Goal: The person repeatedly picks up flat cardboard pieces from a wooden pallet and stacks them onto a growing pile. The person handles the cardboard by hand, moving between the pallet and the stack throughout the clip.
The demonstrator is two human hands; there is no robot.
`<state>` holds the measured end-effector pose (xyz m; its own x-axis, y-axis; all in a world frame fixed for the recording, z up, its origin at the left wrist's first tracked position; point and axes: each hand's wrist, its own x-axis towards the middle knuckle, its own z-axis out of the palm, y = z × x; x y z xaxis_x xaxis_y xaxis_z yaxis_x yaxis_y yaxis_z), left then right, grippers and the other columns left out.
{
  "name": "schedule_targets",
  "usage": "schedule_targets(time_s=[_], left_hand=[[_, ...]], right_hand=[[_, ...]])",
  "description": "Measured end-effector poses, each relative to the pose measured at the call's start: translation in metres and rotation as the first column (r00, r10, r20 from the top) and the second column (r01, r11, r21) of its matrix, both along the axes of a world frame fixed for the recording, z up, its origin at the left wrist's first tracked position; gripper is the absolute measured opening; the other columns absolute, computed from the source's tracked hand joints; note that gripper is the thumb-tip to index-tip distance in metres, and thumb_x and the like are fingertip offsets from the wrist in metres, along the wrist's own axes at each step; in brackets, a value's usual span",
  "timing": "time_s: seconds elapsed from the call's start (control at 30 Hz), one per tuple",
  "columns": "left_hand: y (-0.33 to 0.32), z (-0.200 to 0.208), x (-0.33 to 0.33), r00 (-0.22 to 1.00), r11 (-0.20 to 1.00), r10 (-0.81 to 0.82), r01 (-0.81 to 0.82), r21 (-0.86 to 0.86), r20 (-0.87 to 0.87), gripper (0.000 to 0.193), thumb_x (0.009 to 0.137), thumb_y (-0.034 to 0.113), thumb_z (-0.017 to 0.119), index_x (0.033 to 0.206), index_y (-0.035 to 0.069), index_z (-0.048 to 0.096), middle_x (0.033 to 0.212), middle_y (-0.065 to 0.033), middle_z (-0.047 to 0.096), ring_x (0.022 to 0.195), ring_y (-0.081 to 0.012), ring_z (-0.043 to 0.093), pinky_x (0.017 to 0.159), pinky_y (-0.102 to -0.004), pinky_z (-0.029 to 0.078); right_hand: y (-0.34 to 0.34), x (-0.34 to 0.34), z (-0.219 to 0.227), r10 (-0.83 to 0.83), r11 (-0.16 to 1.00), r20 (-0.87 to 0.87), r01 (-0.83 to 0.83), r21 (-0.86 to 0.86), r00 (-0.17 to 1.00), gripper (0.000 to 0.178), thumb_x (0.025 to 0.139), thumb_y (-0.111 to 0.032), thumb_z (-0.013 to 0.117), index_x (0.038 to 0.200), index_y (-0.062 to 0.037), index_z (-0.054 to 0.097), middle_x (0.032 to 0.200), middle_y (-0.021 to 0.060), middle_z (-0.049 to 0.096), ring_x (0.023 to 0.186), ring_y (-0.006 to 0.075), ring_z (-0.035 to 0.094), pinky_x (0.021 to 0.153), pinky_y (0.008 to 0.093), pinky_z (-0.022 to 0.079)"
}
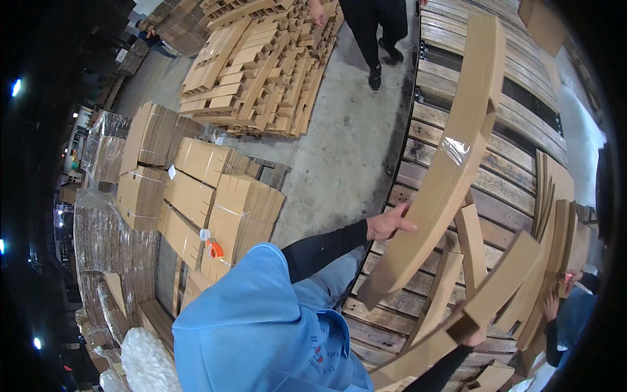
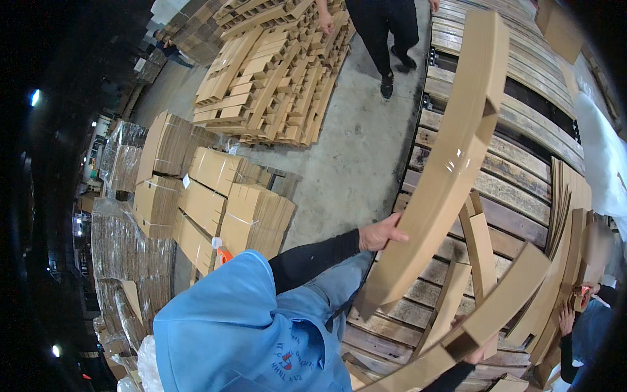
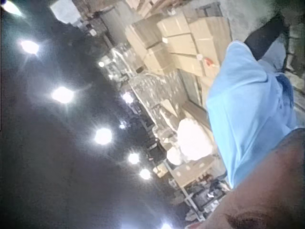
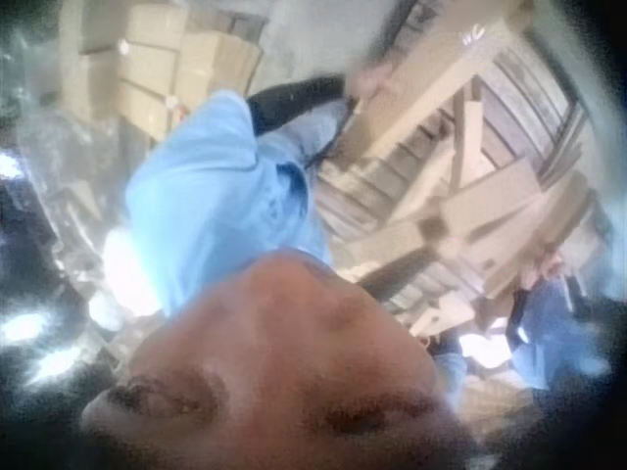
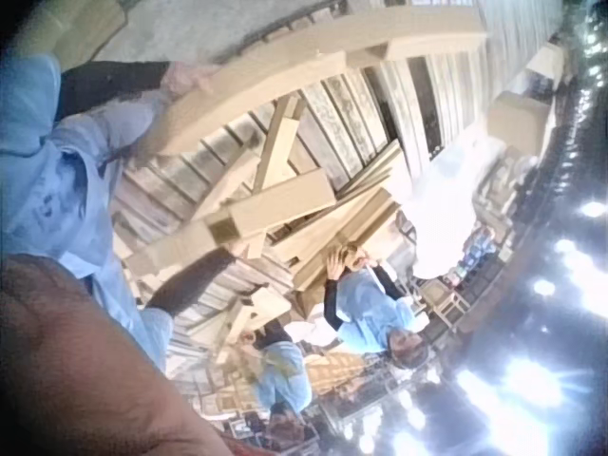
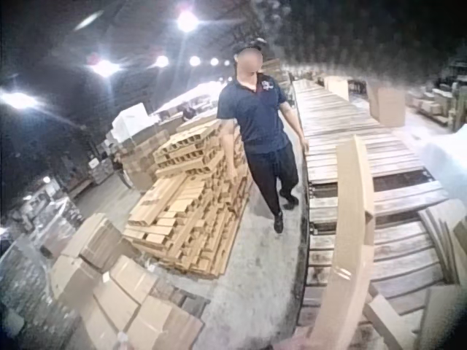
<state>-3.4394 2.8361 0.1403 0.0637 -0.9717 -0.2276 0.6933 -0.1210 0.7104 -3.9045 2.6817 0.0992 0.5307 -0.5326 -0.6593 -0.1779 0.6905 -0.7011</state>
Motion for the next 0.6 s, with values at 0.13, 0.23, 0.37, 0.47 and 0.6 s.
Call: schedule_targets(time_s=[0.13, 0.23, 0.37, 0.47, 0.6], left_hand=[[0.019, -0.041, -0.042, 0.855, 0.951, 0.184, -0.279, 0.132, 0.485, 0.077, 0.082, 0.029, 0.078, 0.142, 0.0, 0.038, 0.128, -0.0095, 0.056, 0.115, -0.0184, 0.056, 0.102, -0.0339, 0.045], [0.061, -0.119, -0.061, 0.857, 0.845, 0.289, -0.438, 0.307, 0.427, 0.069, 0.079, 0.027, 0.08, 0.133, -0.001, 0.047, 0.119, -0.0131, 0.061, 0.114, -0.0238, 0.058, 0.1, -0.0393, 0.045], [0.088, -0.171, -0.085, 0.57, 0.667, -0.147, -0.546, 0.507, 0.808, 0.064, 0.073, 0.025, 0.08, 0.124, -0.001, 0.053, 0.118, -0.0213, 0.061, 0.114, -0.0329, 0.057, 0.097, -0.0434, 0.045], [0.093, -0.196, -0.092, 0.782, 0.695, 0.123, -0.507, 0.51, 0.611, 0.056, 0.073, 0.016, 0.078, 0.12, -0.001, 0.053, 0.114, -0.0185, 0.063, 0.104, -0.0311, 0.062, 0.09, -0.0415, 0.049], [0.104, -0.22, -0.061, 0.833, 0.775, 0.003, -0.351, 0.525, 0.553, 0.059, 0.083, 0.019, 0.074, 0.129, -0.003, 0.045, 0.12, -0.0171, 0.062, 0.107, -0.0244, 0.061, 0.095, -0.0359, 0.048]], right_hand=[[0.023, 0.082, -0.113, -0.194, 0.957, -0.087, 0.169, -0.236, 0.977, 0.057, 0.097, -0.054, 0.049, 0.129, -0.0071, 0.055, 0.12, 0.0092, 0.062, 0.102, 0.0218, 0.063, 0.083, 0.0362, 0.054], [0.094, 0.165, -0.108, 0.126, 0.988, -0.307, -0.146, -0.042, 0.943, 0.074, 0.095, -0.057, 0.051, 0.143, -0.001, 0.042, 0.132, 0.0127, 0.054, 0.115, 0.0249, 0.056, 0.092, 0.0352, 0.049], [0.188, 0.179, -0.16, 0.302, 0.766, -0.336, -0.437, -0.472, 0.892, 0.092, 0.077, -0.033, 0.081, 0.146, 0.0045, 0.033, 0.141, 0.026, 0.046, 0.13, 0.0344, 0.048, 0.109, 0.0411, 0.038], [0.223, 0.155, -0.157, 0.145, 0.839, -0.476, -0.363, -0.406, 0.867, 0.084, 0.074, -0.032, 0.08, 0.139, 0.0019, 0.042, 0.13, 0.0258, 0.057, 0.12, 0.0396, 0.055, 0.102, 0.0454, 0.044], [0.227, 0.124, -0.142, 0.214, 0.868, -0.705, -0.463, -0.181, 0.676, 0.075, 0.083, -0.039, 0.07, 0.141, 0.0005, 0.042, 0.125, 0.0267, 0.06, 0.116, 0.0391, 0.058, 0.098, 0.0448, 0.046]])
